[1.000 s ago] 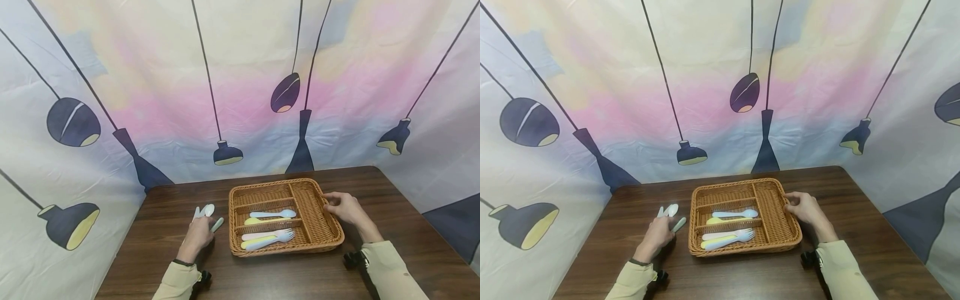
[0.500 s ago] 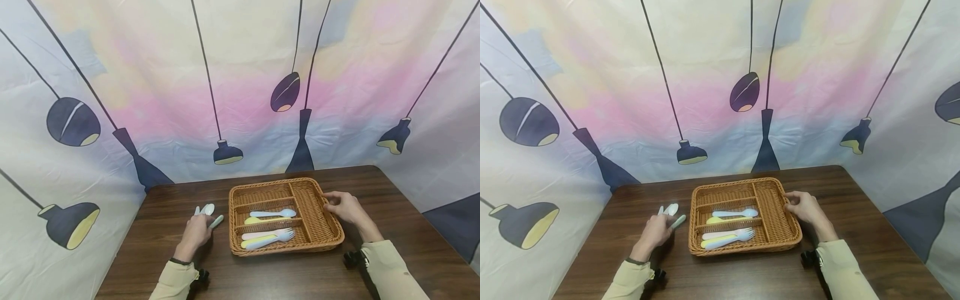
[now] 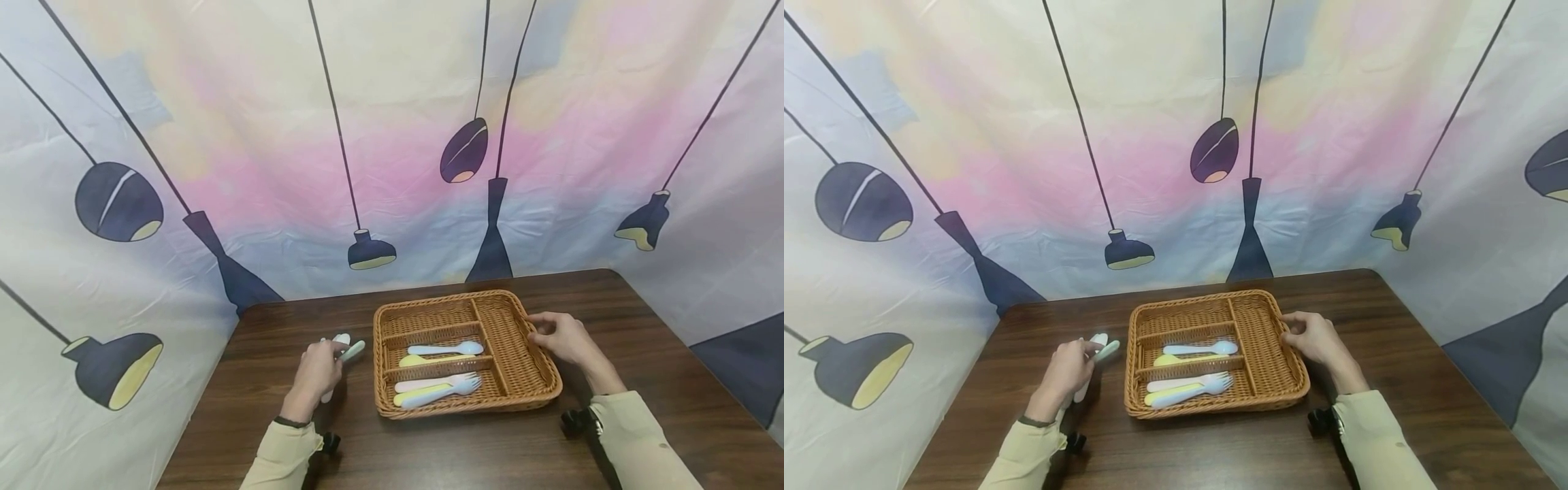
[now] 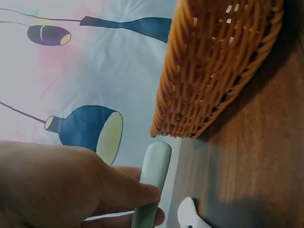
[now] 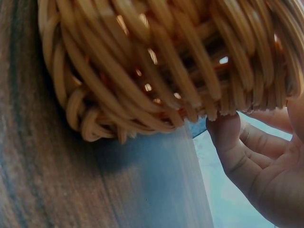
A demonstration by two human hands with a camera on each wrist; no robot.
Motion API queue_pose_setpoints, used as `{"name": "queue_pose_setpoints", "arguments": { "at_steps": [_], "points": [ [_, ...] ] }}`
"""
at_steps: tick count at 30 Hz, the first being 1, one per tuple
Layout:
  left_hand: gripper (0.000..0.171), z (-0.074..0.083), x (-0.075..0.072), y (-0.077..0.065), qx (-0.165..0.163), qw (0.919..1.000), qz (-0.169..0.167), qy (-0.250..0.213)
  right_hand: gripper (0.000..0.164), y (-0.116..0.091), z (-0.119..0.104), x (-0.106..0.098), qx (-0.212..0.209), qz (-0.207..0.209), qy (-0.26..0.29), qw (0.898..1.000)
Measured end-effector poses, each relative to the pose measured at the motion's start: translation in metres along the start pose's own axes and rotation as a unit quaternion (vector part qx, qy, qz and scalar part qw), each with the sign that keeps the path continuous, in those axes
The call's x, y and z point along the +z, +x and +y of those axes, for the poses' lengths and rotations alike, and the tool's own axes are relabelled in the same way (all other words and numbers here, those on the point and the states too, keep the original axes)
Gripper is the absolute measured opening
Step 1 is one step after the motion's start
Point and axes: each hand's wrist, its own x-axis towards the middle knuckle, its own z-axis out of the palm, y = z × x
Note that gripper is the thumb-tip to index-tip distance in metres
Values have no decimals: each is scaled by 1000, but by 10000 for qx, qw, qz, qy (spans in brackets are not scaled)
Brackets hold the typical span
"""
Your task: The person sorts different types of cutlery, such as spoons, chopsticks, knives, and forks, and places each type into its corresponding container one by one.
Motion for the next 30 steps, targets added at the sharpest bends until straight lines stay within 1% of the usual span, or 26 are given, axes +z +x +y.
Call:
{"name": "queue_pose_setpoints", "arguments": {
  "at_steps": [4, 8, 15, 21, 27, 30],
  "points": [
    [32, 3, -4, 1, -38, 9999, 117, -5, 44, 0, 0, 0, -17, -8, -22, 10000],
    [34, 7, -8, 2, 14, 9998, 202, -91, 43, 0, 1, 0, -10, -10, -30, 10000],
    [30, 18, -14, 4, 198, 9987, 430, -185, 44, 0, 2, 0, -8, -29, -16, 10000],
    [32, 26, -19, 6, 402, 9975, 487, -329, 44, 0, 2, 1, -32, 4, -20, 10000],
    [31, 34, -22, 10, 618, 9955, 635, -341, 44, 0, 1, 1, -27, -1, -35, 10000],
    [31, 38, -23, 12, 672, 9949, 663, -365, 44, 0, 1, 0, -35, -1, -34, 10000]
  ]
}}
